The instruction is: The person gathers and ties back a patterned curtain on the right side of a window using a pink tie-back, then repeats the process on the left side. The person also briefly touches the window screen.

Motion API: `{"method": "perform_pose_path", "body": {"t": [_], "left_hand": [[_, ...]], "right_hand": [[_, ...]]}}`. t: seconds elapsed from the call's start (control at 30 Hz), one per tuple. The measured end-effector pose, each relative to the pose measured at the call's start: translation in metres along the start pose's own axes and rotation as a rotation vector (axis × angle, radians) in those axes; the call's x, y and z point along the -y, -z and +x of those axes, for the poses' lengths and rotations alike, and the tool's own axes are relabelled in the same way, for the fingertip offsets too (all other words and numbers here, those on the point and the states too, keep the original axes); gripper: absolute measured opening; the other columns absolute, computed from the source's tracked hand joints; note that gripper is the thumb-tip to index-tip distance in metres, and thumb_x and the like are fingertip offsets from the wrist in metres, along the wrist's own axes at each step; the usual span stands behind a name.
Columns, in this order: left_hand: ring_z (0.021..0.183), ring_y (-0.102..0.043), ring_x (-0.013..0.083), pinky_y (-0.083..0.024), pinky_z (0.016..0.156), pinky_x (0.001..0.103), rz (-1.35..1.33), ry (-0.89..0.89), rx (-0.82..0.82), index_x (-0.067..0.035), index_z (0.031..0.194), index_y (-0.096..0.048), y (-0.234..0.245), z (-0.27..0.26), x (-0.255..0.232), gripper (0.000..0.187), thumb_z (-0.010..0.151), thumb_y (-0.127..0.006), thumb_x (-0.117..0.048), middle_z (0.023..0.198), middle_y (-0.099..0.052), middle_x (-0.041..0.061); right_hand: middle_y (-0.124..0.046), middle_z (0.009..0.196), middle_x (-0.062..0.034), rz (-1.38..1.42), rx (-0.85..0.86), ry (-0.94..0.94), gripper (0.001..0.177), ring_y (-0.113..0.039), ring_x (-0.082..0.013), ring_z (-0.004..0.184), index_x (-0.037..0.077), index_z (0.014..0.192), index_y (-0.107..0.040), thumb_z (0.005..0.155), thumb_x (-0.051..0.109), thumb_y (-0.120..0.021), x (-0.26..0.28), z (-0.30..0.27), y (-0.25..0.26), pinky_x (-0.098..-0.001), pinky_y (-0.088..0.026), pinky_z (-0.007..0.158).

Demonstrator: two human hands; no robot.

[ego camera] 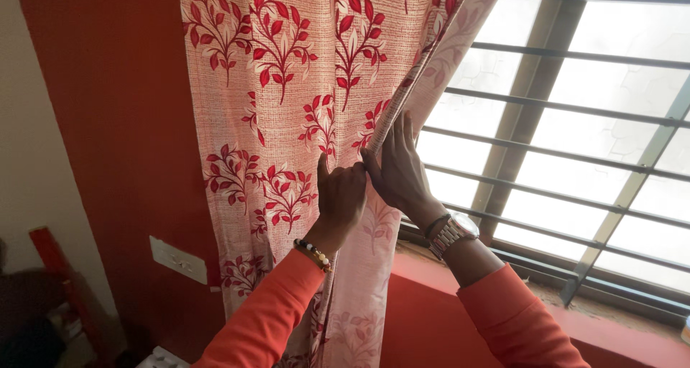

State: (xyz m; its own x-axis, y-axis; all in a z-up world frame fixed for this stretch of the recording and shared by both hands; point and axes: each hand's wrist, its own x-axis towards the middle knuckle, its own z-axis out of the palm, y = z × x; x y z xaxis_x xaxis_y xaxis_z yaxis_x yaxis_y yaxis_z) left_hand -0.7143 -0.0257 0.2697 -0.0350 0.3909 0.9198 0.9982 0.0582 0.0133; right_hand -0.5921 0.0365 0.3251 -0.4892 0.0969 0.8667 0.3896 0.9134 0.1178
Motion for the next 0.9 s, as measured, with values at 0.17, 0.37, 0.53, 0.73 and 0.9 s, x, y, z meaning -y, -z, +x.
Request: {"method": "perform_pose_path", "body": {"t": [0.17, 0.37, 0.53, 0.73, 0.9], "left_hand": [[0.076, -0.072, 0.0286, -0.043, 0.105, 0.052, -0.051, 0.069, -0.004, -0.008, 0.093, -0.066, -0.019, 0.000, 0.010, 0.007, 0.085, -0.066, -0.008, 0.074, -0.072, 0.010], [0.076, -0.071, 0.0316, -0.054, 0.080, 0.045, -0.077, 0.112, 0.009, -0.004, 0.094, -0.066, -0.030, 0.000, 0.019, 0.007, 0.087, -0.068, -0.006, 0.075, -0.072, 0.014], [0.074, -0.070, 0.0321, -0.055, 0.075, 0.045, -0.090, 0.104, -0.066, -0.003, 0.092, -0.066, -0.040, 0.001, 0.022, 0.007, 0.086, -0.069, -0.003, 0.074, -0.071, 0.014], [0.074, -0.070, 0.0308, -0.054, 0.076, 0.045, -0.082, 0.090, -0.113, -0.004, 0.092, -0.065, -0.047, 0.003, 0.026, 0.008, 0.084, -0.068, -0.001, 0.074, -0.071, 0.013], [0.074, -0.069, 0.0313, -0.054, 0.077, 0.045, -0.071, 0.075, -0.140, -0.002, 0.094, -0.065, -0.045, 0.001, 0.028, 0.011, 0.083, -0.068, 0.000, 0.074, -0.070, 0.014]], "right_hand": [[-0.021, 0.160, -0.0421, 0.014, -0.003, 0.052, 0.079, -0.014, -0.0641, 0.149, -0.016, 0.153, -0.023, 0.105, 0.037, -0.056, -0.005, 0.009, -0.009, -0.0629, -0.025, 0.124], [-0.018, 0.162, -0.0413, 0.102, -0.007, 0.069, 0.081, -0.013, -0.0636, 0.149, -0.016, 0.154, -0.021, 0.103, 0.037, -0.054, -0.008, 0.015, -0.022, -0.0618, -0.028, 0.121], [-0.018, 0.162, -0.0406, 0.069, -0.011, 0.109, 0.078, -0.011, -0.0625, 0.150, -0.015, 0.153, -0.023, 0.104, 0.037, -0.055, -0.017, 0.019, -0.029, -0.0631, -0.027, 0.122], [-0.018, 0.162, -0.0413, 0.112, -0.024, 0.135, 0.077, -0.009, -0.0631, 0.151, -0.015, 0.153, -0.024, 0.105, 0.037, -0.054, -0.025, 0.022, -0.039, -0.0630, -0.029, 0.122], [-0.017, 0.162, -0.0416, 0.120, -0.048, 0.164, 0.078, -0.009, -0.0626, 0.151, -0.015, 0.154, -0.022, 0.106, 0.037, -0.054, -0.026, 0.023, -0.045, -0.0643, -0.030, 0.122]]}}
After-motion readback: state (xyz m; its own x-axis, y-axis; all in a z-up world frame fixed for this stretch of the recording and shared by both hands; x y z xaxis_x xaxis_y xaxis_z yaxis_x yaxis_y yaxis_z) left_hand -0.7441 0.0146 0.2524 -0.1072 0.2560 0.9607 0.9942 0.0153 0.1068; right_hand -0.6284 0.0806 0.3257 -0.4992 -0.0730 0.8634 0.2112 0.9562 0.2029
